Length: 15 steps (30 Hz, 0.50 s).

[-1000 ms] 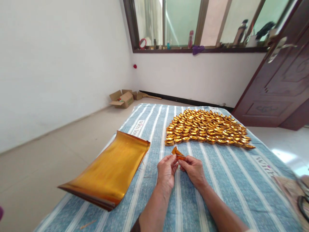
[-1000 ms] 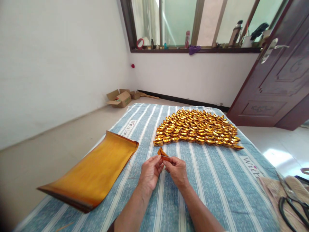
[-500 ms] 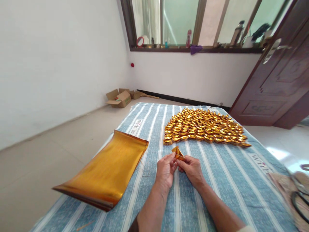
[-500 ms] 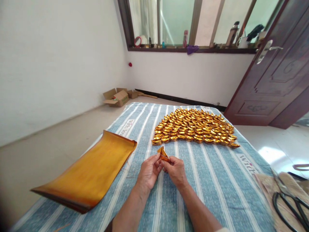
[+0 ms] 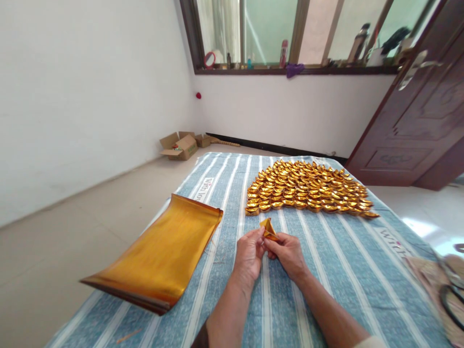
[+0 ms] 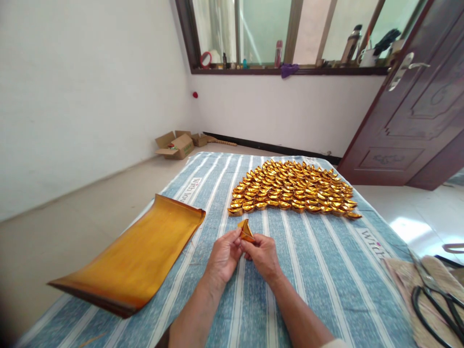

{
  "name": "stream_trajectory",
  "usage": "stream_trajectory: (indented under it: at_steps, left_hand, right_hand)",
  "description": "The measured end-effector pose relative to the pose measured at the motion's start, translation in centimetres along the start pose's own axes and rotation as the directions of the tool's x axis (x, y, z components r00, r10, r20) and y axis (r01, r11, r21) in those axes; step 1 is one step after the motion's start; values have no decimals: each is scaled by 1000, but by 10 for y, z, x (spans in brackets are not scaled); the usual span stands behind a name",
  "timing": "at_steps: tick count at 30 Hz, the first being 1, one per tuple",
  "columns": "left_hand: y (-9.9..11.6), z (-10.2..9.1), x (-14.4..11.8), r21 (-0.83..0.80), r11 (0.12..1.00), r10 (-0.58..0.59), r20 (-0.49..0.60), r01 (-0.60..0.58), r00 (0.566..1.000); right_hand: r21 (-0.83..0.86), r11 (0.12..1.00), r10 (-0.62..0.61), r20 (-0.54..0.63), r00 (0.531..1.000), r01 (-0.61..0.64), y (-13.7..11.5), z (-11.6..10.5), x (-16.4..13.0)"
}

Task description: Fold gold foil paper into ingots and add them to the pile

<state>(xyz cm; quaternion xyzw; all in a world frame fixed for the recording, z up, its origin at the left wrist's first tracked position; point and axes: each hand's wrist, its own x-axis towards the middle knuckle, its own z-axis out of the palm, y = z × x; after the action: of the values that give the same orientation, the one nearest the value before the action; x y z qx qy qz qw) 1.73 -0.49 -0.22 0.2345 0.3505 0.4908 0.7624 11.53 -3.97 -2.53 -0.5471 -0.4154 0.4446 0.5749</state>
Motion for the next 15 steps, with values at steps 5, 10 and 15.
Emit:
stream_trajectory:
  at_steps: [5, 10, 15]
  left_hand:
    - [2, -2, 0, 86, 996, -14, 30, 12, 999]
    - [2, -1, 0, 85, 996, 0, 42, -4, 999]
    - [1, 2, 2, -23, 1000, 13, -12, -13, 1000]
  right_hand:
    - [-37, 999, -4, -14, 1000, 3, 0, -2, 0]
    - [-50, 999, -5, -9, 1000, 5, -1, -1, -1]
    - [-64, 997, -47, -28, 998, 46, 1, 1, 0]
